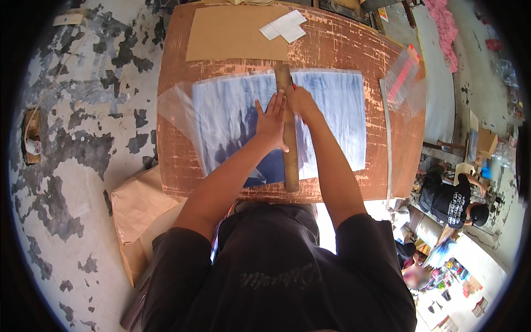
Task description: The person cuts a blue plastic sheet using a knife and a ruler on a table. They use a wooden roller to press down on the sheets and cut more pieces.
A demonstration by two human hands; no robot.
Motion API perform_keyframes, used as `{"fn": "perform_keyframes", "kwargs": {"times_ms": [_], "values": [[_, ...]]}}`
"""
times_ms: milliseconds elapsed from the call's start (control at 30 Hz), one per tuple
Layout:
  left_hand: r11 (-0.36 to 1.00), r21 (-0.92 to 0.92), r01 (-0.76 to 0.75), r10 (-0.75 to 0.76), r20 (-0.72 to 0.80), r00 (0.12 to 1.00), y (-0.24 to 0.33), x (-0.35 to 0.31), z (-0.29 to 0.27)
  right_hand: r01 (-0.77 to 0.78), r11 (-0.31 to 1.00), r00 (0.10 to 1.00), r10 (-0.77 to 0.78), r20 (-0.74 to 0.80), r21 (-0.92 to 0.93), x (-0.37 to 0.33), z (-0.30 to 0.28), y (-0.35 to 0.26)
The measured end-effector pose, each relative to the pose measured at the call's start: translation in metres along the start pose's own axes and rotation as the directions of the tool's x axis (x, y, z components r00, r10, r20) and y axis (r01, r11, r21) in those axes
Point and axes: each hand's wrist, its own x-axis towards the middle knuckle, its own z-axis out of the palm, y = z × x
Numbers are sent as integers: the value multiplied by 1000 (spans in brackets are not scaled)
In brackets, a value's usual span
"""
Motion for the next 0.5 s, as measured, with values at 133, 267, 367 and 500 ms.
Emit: {"fn": "perform_keyframes", "kwargs": {"times_ms": [133,267,367,500], "values": [[1000,-4,2,-2,33,999,1,0,-1,71,987,996,-61,71,-142,-59,40,23],[999,35,33,-34,26,999,-1,3,7,-159,971,987,152,54,177,-147,62,17],[1000,22,14,-14,5,1000,0,5,6,-378,877,925,371,82,297,-208,95,30],[1000,17,14,-15,17,1000,-1,4,4,-470,859,876,425,228,202,-265,108,34]]}}
